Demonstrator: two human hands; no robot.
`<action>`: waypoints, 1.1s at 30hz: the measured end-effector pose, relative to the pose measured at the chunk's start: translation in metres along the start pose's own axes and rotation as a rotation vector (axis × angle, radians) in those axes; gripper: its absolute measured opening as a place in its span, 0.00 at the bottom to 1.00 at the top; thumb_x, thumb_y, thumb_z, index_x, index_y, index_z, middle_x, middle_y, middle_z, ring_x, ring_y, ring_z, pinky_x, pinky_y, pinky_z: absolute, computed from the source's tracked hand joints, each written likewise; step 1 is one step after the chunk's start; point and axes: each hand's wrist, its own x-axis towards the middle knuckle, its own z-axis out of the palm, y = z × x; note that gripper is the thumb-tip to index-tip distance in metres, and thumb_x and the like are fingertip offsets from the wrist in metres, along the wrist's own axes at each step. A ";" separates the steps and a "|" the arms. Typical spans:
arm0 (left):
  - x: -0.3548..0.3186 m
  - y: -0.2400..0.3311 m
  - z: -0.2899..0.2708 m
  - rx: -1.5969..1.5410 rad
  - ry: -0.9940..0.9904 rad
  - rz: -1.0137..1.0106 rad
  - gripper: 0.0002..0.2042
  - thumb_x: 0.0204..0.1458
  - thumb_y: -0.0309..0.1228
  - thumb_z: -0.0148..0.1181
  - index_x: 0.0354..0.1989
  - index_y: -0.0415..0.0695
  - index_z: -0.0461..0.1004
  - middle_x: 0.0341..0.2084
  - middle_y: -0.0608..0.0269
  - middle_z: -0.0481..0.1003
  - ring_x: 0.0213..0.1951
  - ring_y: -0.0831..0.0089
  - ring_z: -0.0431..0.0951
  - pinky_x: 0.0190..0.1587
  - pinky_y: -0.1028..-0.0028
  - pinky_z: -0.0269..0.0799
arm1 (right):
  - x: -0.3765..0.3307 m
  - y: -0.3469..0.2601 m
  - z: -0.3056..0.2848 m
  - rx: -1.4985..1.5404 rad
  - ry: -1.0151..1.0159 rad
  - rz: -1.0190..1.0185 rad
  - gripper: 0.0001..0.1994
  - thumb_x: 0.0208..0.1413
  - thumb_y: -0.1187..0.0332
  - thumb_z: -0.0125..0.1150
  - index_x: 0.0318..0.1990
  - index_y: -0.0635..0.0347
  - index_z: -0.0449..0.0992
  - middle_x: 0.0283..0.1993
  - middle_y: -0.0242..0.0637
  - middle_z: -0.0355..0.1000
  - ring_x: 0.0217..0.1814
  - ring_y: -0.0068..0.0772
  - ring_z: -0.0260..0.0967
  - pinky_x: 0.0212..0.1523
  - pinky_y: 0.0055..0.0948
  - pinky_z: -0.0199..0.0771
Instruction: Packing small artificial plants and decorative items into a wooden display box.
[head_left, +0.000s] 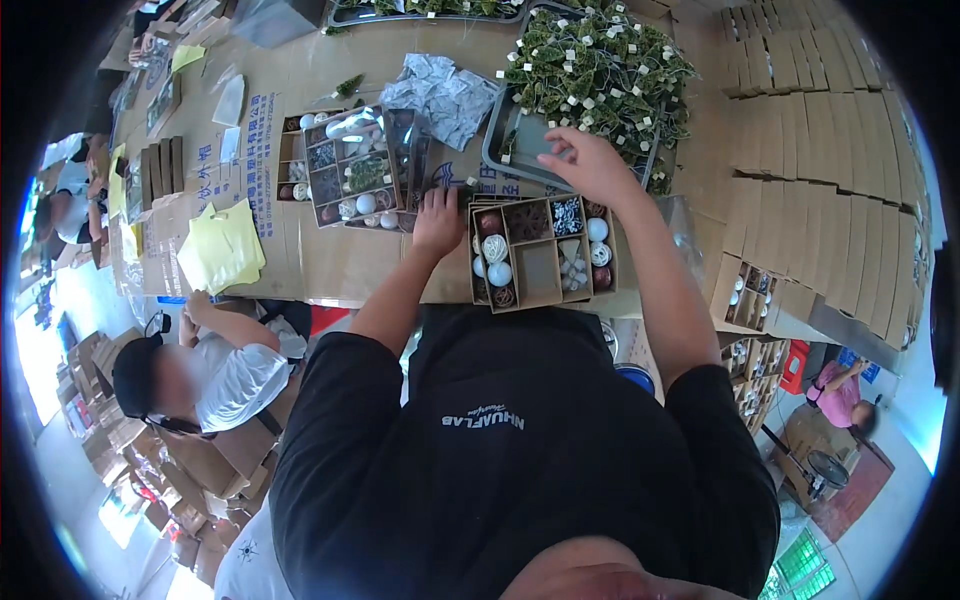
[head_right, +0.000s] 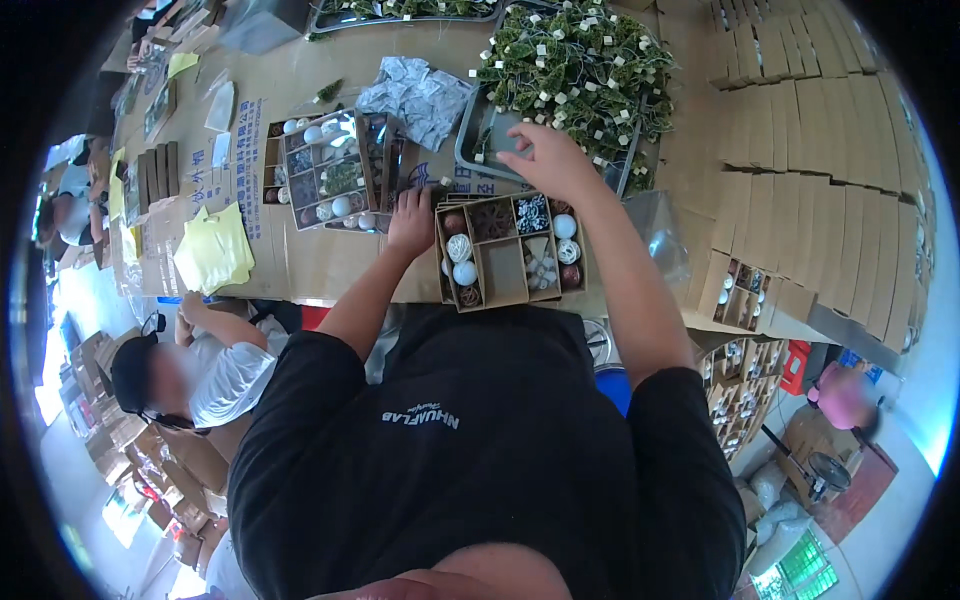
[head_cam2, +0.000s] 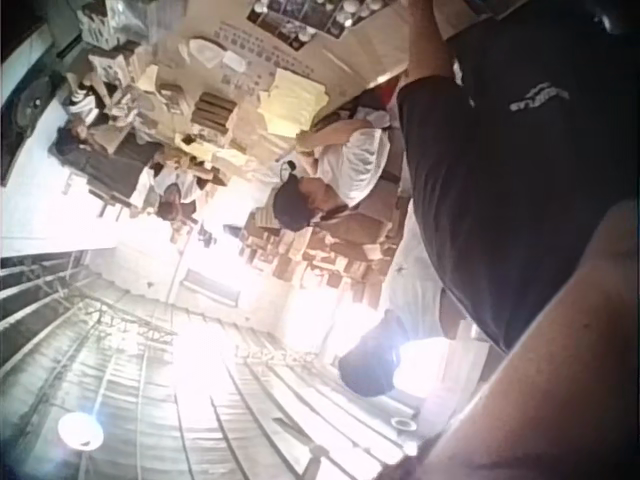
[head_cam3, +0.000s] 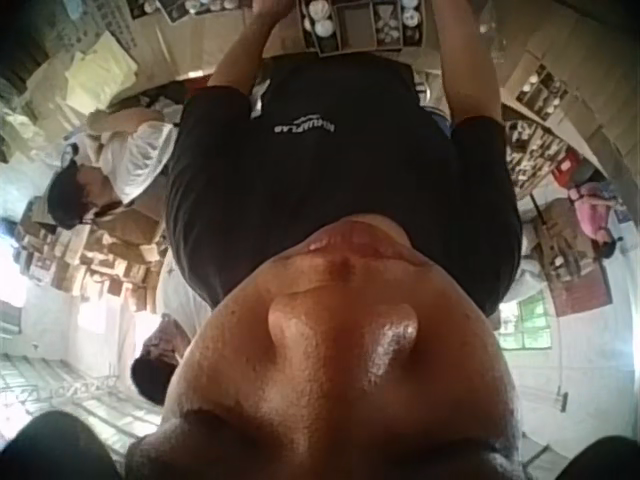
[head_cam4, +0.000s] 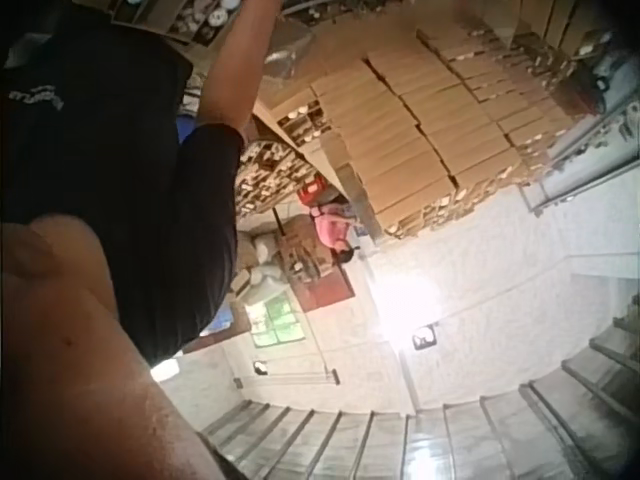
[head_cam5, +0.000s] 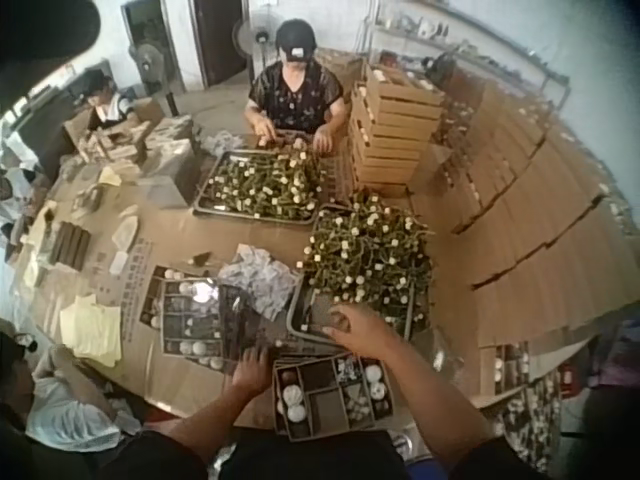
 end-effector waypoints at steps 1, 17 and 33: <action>-0.003 0.001 0.002 0.055 -0.033 -0.038 0.24 0.52 0.36 0.54 0.56 0.38 0.62 0.47 0.47 0.68 0.51 0.52 0.68 0.52 0.58 0.66 | -0.015 -0.011 -0.003 0.079 0.034 0.015 0.22 0.52 0.58 0.64 0.50 0.62 0.72 0.41 0.42 0.75 0.38 0.37 0.74 0.40 0.33 0.74; 0.037 0.080 -0.212 -1.305 -0.259 -0.175 0.11 0.58 0.26 0.51 0.47 0.34 0.72 0.31 0.67 0.73 0.32 0.80 0.71 0.36 0.77 0.70 | -0.018 -0.060 -0.002 0.080 -0.012 -0.337 0.12 0.52 0.66 0.62 0.43 0.59 0.76 0.37 0.43 0.77 0.36 0.46 0.74 0.38 0.35 0.73; 0.017 0.134 -0.227 -1.829 -0.690 -0.123 0.22 0.54 0.31 0.57 0.56 0.33 0.63 0.38 0.57 0.72 0.36 0.74 0.73 0.35 0.76 0.72 | -0.090 -0.054 -0.015 0.763 -0.157 -0.268 0.13 0.61 0.67 0.57 0.50 0.63 0.73 0.35 0.26 0.74 0.36 0.14 0.68 0.37 0.17 0.67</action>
